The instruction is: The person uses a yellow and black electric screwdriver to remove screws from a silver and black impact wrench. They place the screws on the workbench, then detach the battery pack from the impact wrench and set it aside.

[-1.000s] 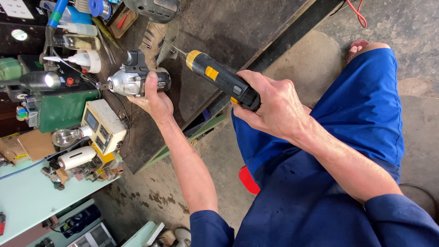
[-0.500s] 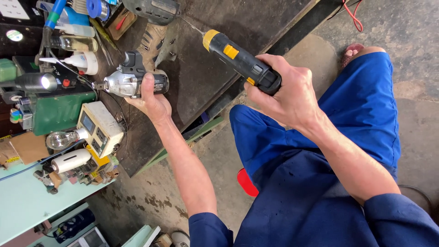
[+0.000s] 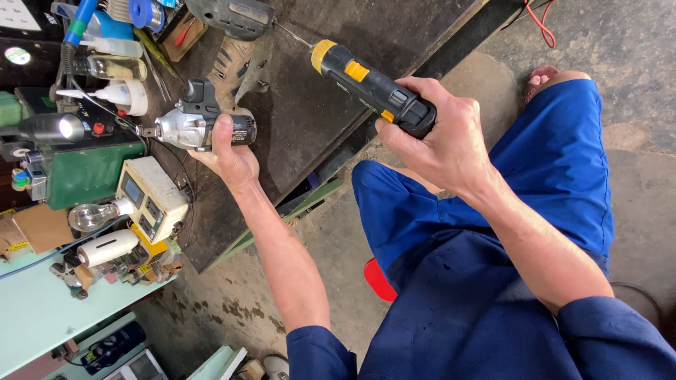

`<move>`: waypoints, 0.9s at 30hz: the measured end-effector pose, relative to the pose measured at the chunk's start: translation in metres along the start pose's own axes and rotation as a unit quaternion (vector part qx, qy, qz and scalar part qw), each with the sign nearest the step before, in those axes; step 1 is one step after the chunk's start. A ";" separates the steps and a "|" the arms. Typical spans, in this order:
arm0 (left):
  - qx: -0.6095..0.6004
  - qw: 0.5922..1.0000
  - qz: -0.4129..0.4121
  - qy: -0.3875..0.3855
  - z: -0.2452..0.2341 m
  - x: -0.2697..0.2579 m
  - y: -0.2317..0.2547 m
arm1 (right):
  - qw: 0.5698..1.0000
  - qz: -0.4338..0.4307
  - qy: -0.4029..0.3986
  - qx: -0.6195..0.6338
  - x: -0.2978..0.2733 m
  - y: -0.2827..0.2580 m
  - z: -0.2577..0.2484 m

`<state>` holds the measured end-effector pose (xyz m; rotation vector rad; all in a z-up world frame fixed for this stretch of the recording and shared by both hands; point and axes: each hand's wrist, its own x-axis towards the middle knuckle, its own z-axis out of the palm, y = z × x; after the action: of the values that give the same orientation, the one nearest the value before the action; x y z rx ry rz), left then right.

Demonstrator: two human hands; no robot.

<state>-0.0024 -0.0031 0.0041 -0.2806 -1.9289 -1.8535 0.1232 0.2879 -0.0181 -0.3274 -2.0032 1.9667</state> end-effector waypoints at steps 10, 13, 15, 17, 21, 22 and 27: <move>-0.011 0.999 -0.036 -0.032 -0.015 0.007 -0.002 | 0.989 -0.103 -0.054 -0.096 0.000 -0.019 -0.006; -0.012 0.999 -0.029 -0.024 -0.033 0.007 -0.018 | 0.990 -0.103 -0.041 -0.091 0.002 -0.010 -0.009; -0.007 1.000 -0.016 -0.026 -0.035 0.007 -0.021 | 0.988 -0.109 -0.044 -0.097 0.002 -0.007 -0.009; -0.011 0.999 -0.013 -0.030 -0.029 0.008 -0.017 | 0.986 -0.117 -0.046 -0.106 0.001 -0.008 -0.011; -0.016 0.999 -0.005 -0.048 -0.019 0.010 -0.011 | 0.985 -0.123 -0.046 -0.116 -0.002 -0.008 -0.011; -0.017 0.999 -0.004 -0.048 -0.019 0.010 -0.010 | 0.984 -0.124 -0.045 -0.116 -0.002 -0.009 -0.011; -0.023 0.999 0.004 -0.041 -0.013 0.009 -0.007 | 0.986 -0.125 -0.041 -0.106 -0.003 -0.013 -0.010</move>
<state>-0.0109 -0.0175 0.0015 -0.3841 -1.9376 -1.9095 0.1303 0.2961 -0.0054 -0.0379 -2.1898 1.6441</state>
